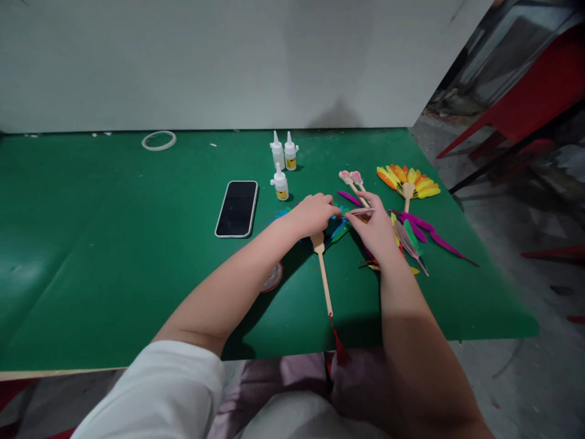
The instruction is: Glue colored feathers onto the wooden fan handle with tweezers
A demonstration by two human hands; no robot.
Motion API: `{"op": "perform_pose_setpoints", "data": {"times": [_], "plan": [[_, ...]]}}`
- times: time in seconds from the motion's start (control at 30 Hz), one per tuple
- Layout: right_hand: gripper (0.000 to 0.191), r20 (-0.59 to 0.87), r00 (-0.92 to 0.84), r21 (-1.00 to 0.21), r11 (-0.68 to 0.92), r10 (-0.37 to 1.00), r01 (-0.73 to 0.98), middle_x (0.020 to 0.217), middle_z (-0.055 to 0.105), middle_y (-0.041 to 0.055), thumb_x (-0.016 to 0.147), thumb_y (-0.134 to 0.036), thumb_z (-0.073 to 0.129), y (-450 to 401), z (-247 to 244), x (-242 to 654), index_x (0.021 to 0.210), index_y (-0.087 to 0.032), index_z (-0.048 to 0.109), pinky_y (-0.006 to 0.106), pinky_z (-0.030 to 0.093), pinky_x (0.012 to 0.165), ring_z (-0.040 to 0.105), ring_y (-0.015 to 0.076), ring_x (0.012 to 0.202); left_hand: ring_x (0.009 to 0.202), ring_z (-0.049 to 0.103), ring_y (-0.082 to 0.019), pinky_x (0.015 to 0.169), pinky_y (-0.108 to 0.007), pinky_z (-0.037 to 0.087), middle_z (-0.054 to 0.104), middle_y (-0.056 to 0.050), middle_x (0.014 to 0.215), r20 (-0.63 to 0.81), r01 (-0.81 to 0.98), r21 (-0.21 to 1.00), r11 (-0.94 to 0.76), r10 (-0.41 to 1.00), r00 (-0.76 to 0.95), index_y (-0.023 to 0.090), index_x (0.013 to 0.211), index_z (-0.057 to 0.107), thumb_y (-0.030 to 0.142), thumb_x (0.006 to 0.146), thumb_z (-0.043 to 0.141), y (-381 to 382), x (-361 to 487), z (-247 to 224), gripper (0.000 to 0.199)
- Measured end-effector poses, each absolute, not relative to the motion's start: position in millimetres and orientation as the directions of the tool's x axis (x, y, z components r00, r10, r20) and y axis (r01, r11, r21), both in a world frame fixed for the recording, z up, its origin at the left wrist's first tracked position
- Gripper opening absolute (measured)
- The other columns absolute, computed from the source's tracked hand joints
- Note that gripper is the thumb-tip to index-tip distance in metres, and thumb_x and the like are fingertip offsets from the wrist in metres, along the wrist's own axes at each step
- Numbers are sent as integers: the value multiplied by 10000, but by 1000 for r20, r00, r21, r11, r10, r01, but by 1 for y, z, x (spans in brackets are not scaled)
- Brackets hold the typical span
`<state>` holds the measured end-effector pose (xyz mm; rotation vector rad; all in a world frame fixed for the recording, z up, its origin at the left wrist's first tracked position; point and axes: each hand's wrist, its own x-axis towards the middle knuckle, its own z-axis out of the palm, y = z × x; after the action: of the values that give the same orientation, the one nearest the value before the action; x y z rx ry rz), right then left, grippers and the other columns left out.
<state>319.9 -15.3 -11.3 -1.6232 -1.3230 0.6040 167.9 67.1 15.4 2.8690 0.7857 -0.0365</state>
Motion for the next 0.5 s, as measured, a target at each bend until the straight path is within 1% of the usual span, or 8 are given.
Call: {"op": "perform_pose_setpoints", "data": {"times": [0.1, 0.17, 0.27, 0.37, 0.43, 0.5], "plan": [[475, 160, 319, -876, -15, 934, 482, 855, 698, 4, 737, -244, 631, -14, -13, 322, 1189, -277, 488, 442, 497, 860, 673, 216, 860, 967, 537, -236, 764, -341, 404, 595, -110, 1079, -58, 505, 155, -849, 502, 863, 242, 1134, 645, 84, 824, 416, 68, 168, 13, 417], [484, 148, 341, -876, -37, 928, 480, 816, 693, -1, 730, -266, 639, -14, -13, 325, 1190, -281, 488, 459, 504, 840, 675, 227, 843, 965, 539, -238, 764, -343, 406, 598, -109, 1070, -48, 501, 160, -851, 500, 865, 246, 1128, 648, 85, 821, 417, 69, 167, 12, 416], [504, 157, 392, -888, -45, 906, 458, 831, 694, 9, 722, -294, 651, -13, -12, 328, 1196, -272, 481, 457, 518, 821, 676, 224, 815, 961, 543, -237, 756, -340, 406, 600, -110, 1060, -40, 495, 168, -853, 496, 867, 251, 1119, 654, 87, 822, 418, 70, 167, 12, 413], [525, 187, 444, -910, -16, 876, 415, 859, 696, 25, 730, -319, 650, -13, -13, 331, 1216, -255, 462, 440, 526, 834, 680, 213, 823, 962, 546, -230, 753, -332, 404, 603, -110, 1051, -38, 485, 168, -858, 486, 873, 248, 1110, 659, 89, 824, 428, 71, 166, 13, 400], [527, 215, 475, -917, 9, 853, 399, 911, 695, 37, 736, -342, 648, -13, -13, 332, 1219, -254, 456, 427, 531, 841, 683, 208, 837, 958, 548, -223, 748, -323, 403, 607, -108, 1043, -27, 485, 165, -859, 488, 873, 243, 1106, 661, 99, 833, 432, 71, 165, 13, 384], [522, 247, 458, -901, 29, 854, 433, 988, 687, 55, 763, -368, 618, -13, -13, 333, 1239, -253, 436, 424, 534, 847, 682, 204, 857, 944, 554, -218, 734, -314, 402, 613, -107, 1029, -15, 489, 162, -857, 494, 869, 237, 1102, 663, 107, 841, 432, 72, 164, 14, 371]]}}
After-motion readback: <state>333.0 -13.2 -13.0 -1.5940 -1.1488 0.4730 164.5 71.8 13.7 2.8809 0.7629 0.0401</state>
